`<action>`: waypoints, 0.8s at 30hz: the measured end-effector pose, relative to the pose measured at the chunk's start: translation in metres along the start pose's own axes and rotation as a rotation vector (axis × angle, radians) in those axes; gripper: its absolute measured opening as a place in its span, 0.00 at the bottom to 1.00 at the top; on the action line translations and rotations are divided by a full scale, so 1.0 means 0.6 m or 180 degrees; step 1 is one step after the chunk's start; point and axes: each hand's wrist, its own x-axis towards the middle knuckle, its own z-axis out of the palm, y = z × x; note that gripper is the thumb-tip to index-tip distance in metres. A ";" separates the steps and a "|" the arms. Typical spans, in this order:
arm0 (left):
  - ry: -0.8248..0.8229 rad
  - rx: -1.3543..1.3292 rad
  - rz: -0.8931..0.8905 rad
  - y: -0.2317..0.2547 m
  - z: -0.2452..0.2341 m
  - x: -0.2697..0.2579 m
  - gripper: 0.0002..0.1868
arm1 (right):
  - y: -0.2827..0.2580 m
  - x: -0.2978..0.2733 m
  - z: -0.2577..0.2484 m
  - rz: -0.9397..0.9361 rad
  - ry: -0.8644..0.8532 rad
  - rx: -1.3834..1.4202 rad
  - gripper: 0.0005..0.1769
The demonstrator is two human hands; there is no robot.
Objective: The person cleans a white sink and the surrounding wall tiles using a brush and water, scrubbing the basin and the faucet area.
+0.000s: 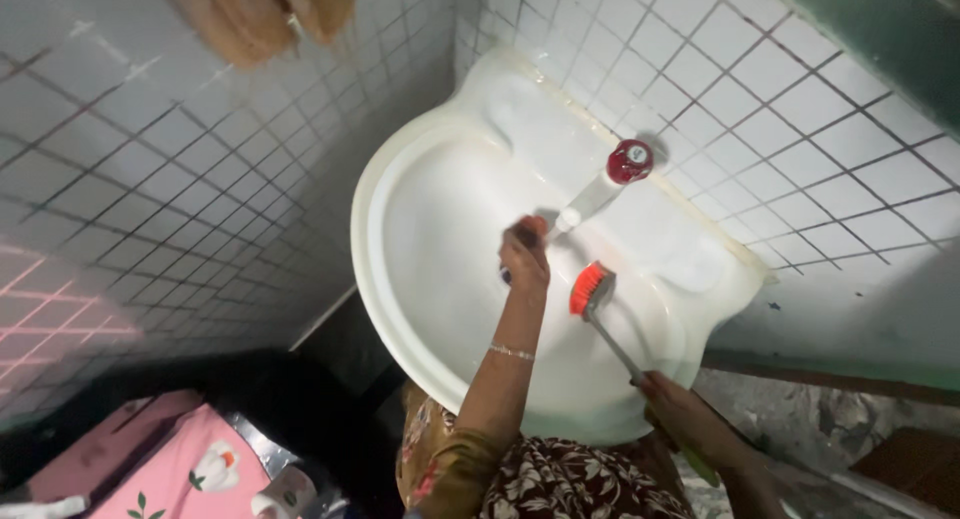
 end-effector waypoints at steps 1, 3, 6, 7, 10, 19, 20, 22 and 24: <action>0.0285 -0.0180 0.0462 -0.001 0.015 0.021 0.19 | 0.011 0.002 0.002 -0.0028 -0.0022 0.0039 0.27; 0.0365 -0.0271 0.0912 0.030 0.056 0.071 0.20 | 0.020 -0.002 0.012 -0.0220 -0.0111 -0.0271 0.25; 0.0226 0.0517 0.1133 0.070 0.096 0.060 0.23 | -0.005 -0.008 0.025 0.0346 -0.0132 -0.0586 0.24; 0.0295 0.0647 0.1079 0.077 0.095 0.051 0.21 | -0.015 -0.008 0.029 0.0675 -0.0122 -0.0660 0.25; 0.0500 0.0582 0.0296 0.045 0.037 0.010 0.14 | -0.029 -0.003 0.034 0.0439 -0.0115 -0.1472 0.24; -0.1287 -0.0120 -0.1967 0.076 0.016 -0.023 0.19 | 0.005 0.009 -0.002 -0.0404 -0.0289 -0.1067 0.18; -0.2192 0.0359 -0.2014 0.132 0.019 -0.031 0.23 | 0.004 0.008 0.002 0.0001 -0.0192 -0.1195 0.19; -0.2783 0.2521 -0.2762 0.247 0.027 -0.027 0.22 | -0.024 0.015 0.010 0.0769 0.0022 -0.1446 0.22; -0.2400 0.5437 -0.3380 0.309 0.034 -0.014 0.17 | -0.053 0.003 0.014 0.0723 0.0007 -0.1480 0.23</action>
